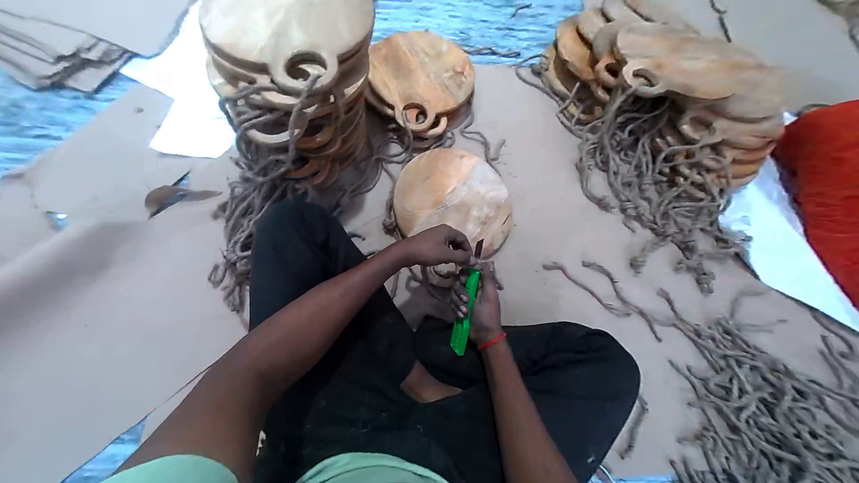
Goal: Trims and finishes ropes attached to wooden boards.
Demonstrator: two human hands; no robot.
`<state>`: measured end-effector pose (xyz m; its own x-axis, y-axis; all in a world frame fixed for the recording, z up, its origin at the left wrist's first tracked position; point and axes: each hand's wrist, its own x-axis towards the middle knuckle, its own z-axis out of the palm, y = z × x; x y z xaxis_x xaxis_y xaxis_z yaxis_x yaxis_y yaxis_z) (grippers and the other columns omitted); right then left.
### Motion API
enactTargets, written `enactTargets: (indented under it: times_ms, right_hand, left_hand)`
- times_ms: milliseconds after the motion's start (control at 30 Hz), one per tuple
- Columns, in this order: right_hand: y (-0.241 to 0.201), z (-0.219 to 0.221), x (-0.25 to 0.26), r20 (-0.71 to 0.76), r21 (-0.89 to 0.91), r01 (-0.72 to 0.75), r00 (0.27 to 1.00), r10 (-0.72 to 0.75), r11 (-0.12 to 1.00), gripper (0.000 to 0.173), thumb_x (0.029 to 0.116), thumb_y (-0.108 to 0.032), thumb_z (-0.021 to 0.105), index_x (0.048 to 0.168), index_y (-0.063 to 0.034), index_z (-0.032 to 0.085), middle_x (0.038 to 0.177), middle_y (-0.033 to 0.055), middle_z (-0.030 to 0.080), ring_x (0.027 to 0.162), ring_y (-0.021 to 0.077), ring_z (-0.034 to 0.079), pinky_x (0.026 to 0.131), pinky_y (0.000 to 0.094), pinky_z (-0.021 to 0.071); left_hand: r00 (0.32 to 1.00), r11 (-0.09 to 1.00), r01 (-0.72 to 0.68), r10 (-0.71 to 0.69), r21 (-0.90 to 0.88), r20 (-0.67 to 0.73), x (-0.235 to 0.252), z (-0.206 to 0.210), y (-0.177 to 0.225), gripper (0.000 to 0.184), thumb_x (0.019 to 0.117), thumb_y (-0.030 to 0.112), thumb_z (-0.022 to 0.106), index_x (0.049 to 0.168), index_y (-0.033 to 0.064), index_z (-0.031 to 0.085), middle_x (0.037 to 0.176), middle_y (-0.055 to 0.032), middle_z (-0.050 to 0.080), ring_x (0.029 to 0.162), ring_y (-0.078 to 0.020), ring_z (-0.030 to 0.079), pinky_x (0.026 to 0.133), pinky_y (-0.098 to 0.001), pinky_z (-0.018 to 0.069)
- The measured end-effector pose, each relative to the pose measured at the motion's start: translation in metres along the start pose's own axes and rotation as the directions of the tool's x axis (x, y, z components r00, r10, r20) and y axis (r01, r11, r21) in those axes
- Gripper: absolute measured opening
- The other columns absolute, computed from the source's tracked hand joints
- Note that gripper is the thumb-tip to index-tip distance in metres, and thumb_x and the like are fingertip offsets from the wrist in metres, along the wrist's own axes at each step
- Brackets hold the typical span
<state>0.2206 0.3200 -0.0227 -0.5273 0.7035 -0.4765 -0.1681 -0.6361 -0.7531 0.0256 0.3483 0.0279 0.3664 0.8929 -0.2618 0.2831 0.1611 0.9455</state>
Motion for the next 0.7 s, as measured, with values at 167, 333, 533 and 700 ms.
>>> enactTargets:
  times_ms: [167,333,533,700]
  right_hand:
    - [0.000,0.009,0.006,-0.158,-0.061,-0.041,0.987,0.031,0.997,0.061,0.1074,-0.061,0.021,0.090,-0.0128,0.054,0.053,-0.0035,0.041,0.038,0.0072,0.039,0.037,0.0211,0.0376]
    - [0.003,0.011,0.007,-0.189,-0.082,-0.056,0.981,0.040,0.995,0.056,0.1102,-0.054,0.023,0.091,-0.0108,0.052,0.054,-0.0027,0.041,0.039,0.0072,0.040,0.039,0.0209,0.0383]
    - [0.003,0.009,0.007,-0.142,-0.094,-0.015,0.990,0.001,0.995,0.052,0.1123,-0.045,0.020,0.093,-0.0089,0.052,0.056,-0.0036,0.041,0.040,0.0060,0.039,0.038,0.0203,0.0371]
    - [0.001,0.011,0.008,-0.180,-0.109,-0.028,0.984,0.008,0.994,0.051,0.1131,-0.042,0.020,0.092,-0.0069,0.052,0.055,-0.0027,0.041,0.039,0.0075,0.038,0.037,0.0218,0.0377]
  left_hand:
    - [0.997,0.988,0.074,-0.070,0.134,-0.035,-0.003,-0.002,0.005,0.026,0.1023,0.023,0.065,0.109,0.0000,0.073,0.092,-0.0110,0.070,0.077,-0.0166,0.062,0.076,-0.0399,0.0521]
    - [0.999,0.983,0.034,-0.027,0.181,-0.042,-0.005,-0.001,0.003,0.026,0.1039,0.022,0.061,0.111,-0.0005,0.073,0.108,-0.0150,0.068,0.089,-0.0212,0.062,0.082,-0.0413,0.0511]
    - [0.997,0.981,0.030,-0.015,0.193,-0.077,-0.010,0.003,0.007,0.022,0.1023,0.018,0.064,0.111,0.0000,0.073,0.105,-0.0156,0.064,0.089,-0.0228,0.060,0.080,-0.0400,0.0510]
    - [0.999,0.972,0.030,-0.032,0.233,0.006,-0.004,-0.002,0.004,0.024,0.1016,0.020,0.065,0.112,0.0011,0.074,0.108,-0.0157,0.064,0.092,-0.0219,0.061,0.084,-0.0395,0.0515]
